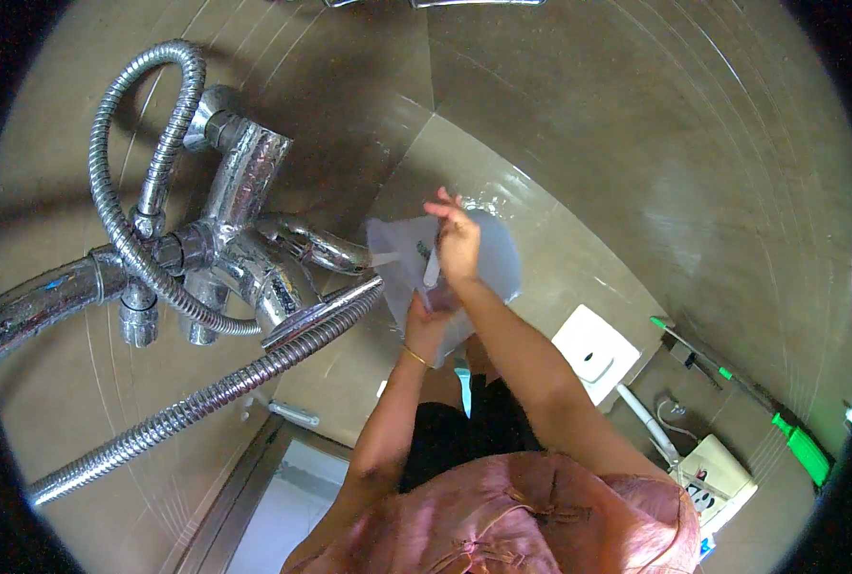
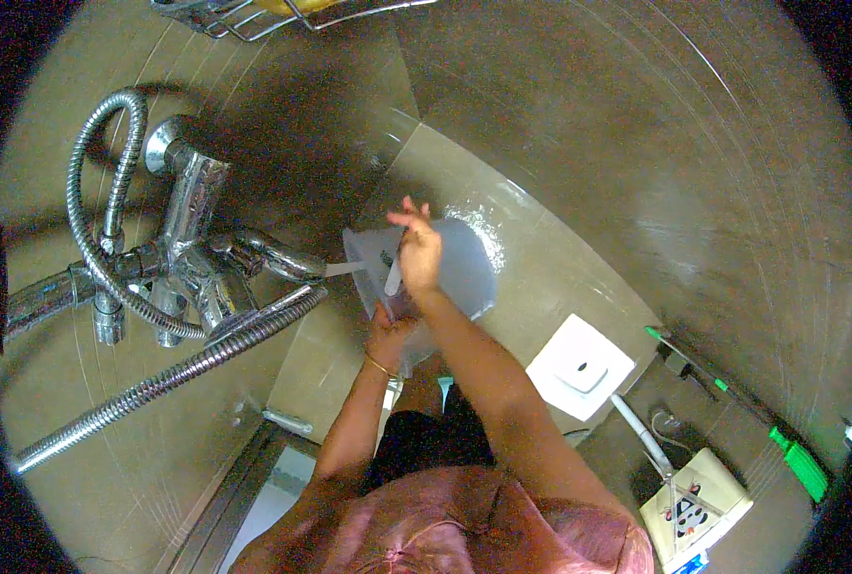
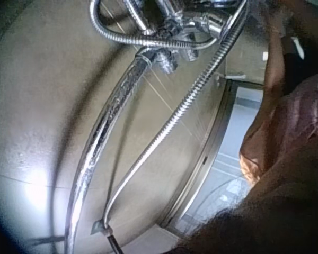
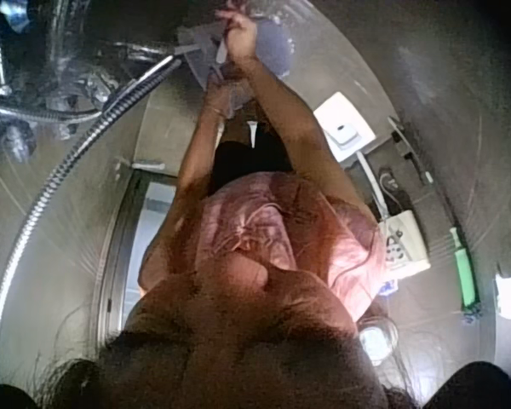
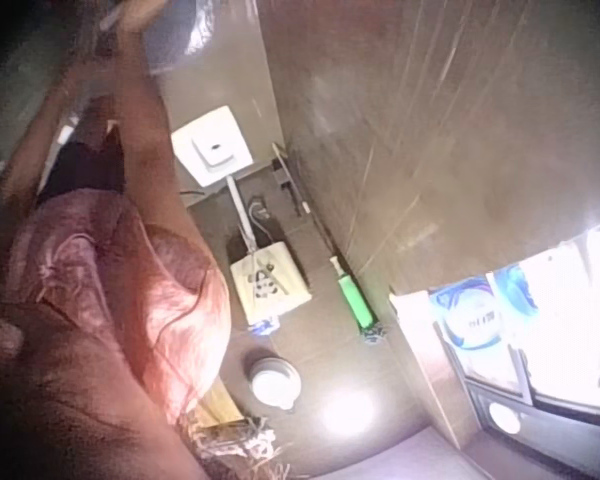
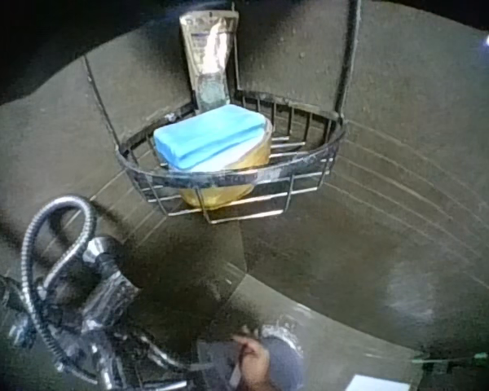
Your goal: The person rinses a basin and a bucket under a shower faucet in a bathroom, using their hands to wipe the interior and exterior of each item before placing them on the floor.
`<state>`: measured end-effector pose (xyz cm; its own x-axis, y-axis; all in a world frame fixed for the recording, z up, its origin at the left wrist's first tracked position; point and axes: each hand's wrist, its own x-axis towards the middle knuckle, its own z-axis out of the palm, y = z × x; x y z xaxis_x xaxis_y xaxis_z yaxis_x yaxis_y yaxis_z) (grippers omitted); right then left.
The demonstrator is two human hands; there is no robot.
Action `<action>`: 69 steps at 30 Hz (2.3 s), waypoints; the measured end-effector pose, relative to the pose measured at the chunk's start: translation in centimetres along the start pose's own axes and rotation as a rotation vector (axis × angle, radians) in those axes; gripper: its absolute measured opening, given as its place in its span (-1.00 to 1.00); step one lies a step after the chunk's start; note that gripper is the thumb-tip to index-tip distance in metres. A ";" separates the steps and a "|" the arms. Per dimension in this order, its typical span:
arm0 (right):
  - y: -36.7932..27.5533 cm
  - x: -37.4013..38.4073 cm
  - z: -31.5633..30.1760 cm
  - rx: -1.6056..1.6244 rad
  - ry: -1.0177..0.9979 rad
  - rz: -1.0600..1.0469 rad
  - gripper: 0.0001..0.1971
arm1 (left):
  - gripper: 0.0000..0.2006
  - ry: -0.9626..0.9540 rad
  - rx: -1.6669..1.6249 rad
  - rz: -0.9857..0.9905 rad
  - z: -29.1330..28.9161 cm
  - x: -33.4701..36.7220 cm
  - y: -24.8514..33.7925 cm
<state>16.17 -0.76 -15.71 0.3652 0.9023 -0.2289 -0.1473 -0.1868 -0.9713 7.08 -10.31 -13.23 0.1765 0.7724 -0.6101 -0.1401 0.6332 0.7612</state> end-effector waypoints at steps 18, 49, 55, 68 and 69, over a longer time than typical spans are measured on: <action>-0.7 -0.1 -7.7 -0.903 -0.061 -0.219 -0.68 | -0.49 -0.025 -0.181 0.087 0.0 -3.7 2.3; 6.2 3.7 -0.4 -1.351 -0.536 0.063 -0.39 | -0.51 -0.285 0.853 0.010 1.5 -3.1 0.1; 0.3 -0.4 2.7 -1.278 -0.714 0.060 -0.66 | -0.39 -0.228 0.373 0.137 -1.5 -4.4 -0.5; -5.5 -9.2 -0.4 -0.825 -0.592 -0.159 -0.62 | -0.50 -0.177 -0.810 -0.052 -4.2 3.5 3.0; -5.0 -9.1 -0.7 -0.696 -0.596 -0.226 -0.61 | -0.50 -0.183 -0.805 -0.054 -4.1 3.4 3.2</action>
<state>14.28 -8.29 -8.80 -0.2406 0.9596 -0.1461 0.5215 0.0008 -0.8532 3.27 -5.39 -13.77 0.3494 0.7636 -0.5429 -0.7693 0.5646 0.2991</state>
